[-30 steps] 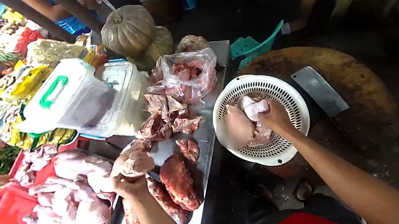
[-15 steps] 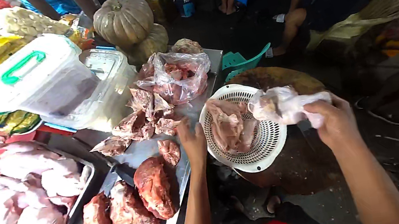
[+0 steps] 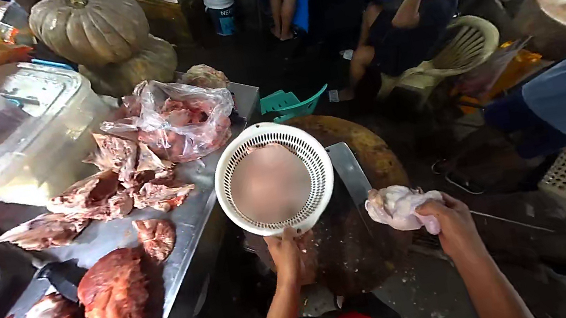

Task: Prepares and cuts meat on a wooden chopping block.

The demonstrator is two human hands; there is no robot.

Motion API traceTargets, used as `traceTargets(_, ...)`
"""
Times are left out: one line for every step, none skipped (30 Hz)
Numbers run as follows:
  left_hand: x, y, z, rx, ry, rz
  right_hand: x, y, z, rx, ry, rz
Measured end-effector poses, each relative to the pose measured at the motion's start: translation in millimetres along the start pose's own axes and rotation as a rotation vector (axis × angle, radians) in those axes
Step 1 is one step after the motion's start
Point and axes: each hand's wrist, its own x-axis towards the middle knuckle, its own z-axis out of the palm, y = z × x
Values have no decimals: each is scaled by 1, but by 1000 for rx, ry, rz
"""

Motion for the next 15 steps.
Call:
traceTargets(8,-4,12,-3,17,38,5,3,0,9,-33,-12)
traceTargets(16,-6,23,-4,38,65,8,7,1,15,-80,-39)
traceTargets(23,-8,32,3,54,85,8,13,3,7,-151,-85)
traceTargets(28,-8,38,16,72,101,8,23,4,-32,-260,-140)
traceTargets(31,-9,40,45,88,116,9,37,5,-114,-387,-178)
traceTargets(31,-10,39,104,105,131,10,54,8,-241,-527,-185)
traceTargets(29,-13,34,187,118,140,15,73,11,-376,-664,-164)
traceTargets(23,-18,27,292,111,136,21,93,16,-486,-777,-133)
traceTargets(14,-26,18,413,73,126,27,109,19,-566,-869,-103)
traceTargets(5,-38,11,528,19,110,32,120,20,-615,-937,-88)
traceTargets(-3,-52,7,611,-43,93,37,124,18,-629,-983,-94)
traceTargets(-8,-65,7,671,-96,83,41,123,14,-624,-1017,-117)
traceTargets(-11,-78,9,707,-124,77,45,121,7,-622,-1029,-160)
traceTargets(-12,-88,14,725,-129,76,51,120,0,-622,-1002,-212)
traceTargets(-10,-96,21,736,-131,83,59,121,-5,-642,-947,-253)
